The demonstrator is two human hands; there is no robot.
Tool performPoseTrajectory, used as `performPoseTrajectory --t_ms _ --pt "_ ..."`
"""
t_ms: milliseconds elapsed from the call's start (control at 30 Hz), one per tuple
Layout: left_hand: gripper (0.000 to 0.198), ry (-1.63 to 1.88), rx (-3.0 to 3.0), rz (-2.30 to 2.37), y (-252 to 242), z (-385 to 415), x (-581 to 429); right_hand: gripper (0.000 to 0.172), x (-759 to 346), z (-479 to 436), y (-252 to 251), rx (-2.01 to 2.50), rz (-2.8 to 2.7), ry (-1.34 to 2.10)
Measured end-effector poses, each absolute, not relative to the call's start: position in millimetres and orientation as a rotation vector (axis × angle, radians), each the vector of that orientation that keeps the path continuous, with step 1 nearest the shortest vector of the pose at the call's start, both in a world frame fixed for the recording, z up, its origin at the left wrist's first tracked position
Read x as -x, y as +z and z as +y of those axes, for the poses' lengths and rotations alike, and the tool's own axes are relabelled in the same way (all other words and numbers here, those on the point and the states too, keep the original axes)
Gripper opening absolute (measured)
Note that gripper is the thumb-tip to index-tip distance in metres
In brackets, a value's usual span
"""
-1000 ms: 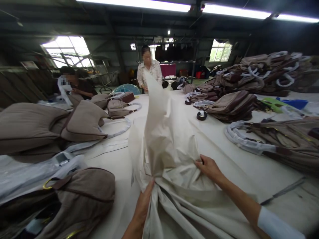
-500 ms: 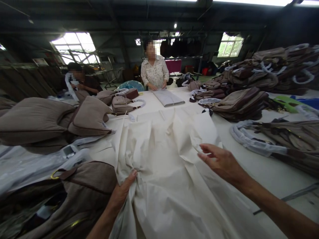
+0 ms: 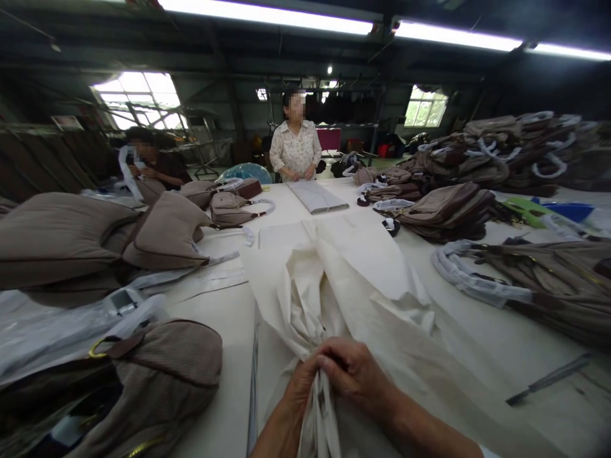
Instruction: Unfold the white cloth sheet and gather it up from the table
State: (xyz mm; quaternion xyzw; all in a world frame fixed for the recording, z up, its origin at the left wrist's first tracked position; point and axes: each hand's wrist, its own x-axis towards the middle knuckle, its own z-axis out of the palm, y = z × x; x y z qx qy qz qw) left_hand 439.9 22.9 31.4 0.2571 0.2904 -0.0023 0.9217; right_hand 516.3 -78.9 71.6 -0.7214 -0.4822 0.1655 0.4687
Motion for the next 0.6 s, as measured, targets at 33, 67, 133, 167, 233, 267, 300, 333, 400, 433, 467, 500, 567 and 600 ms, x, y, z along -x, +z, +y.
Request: performPoseTrajectory --t_ms 33,67,133,167,233,267,300,333,400,433,467,500,567,600 --pt "0.043 0.012 -0.528 0.591 35 27 -435 0.026 -531 -91 64 1.900 -1.136 0.316" --pt "0.047 0.024 -0.528 0.601 41 35 -426 0.031 -549 -107 55 2.051 -1.074 0.230" --pt "0.051 0.053 -0.550 0.697 52 60 -402 0.032 -591 -146 40 2.316 -0.960 0.122" --pt "0.051 0.082 -0.569 0.774 58 74 -388 0.032 -610 -166 35 2.383 -0.884 0.097" --pt "0.046 0.206 -0.699 0.935 66 100 -364 0.035 -635 -193 34 2.458 -0.765 0.052" --pt "0.046 0.275 -0.777 1.009 69 110 -356 0.037 -640 -198 38 2.445 -0.737 0.047" --pt "0.047 0.337 -0.850 1.066 70 116 -350 0.039 -641 -195 44 2.396 -0.727 0.058" --pt "0.048 0.381 -0.903 1.105 69 118 -348 0.041 -639 -185 51 2.316 -0.736 0.099" --pt "0.049 0.398 -0.921 1.115 67 114 -352 0.048 -625 -147 64 2.124 -0.767 0.238" --pt "0.047 0.385 -0.901 1.094 65 109 -357 0.054 -615 -124 68 2.053 -0.795 0.341" --pt "0.044 0.364 -0.870 1.064 63 103 -363 0.059 -604 -99 69 2.021 -0.815 0.417" --pt "0.039 0.345 -0.841 1.035 60 96 -370 0.061 -590 -74 69 2.002 -0.839 0.492" --pt "0.026 0.337 -0.815 0.992 57 87 -384 0.054 -557 -32 62 1.951 -0.887 0.699" --pt "0.018 0.339 -0.814 0.983 55 85 -389 0.046 -538 -16 57 1.898 -0.934 0.793"
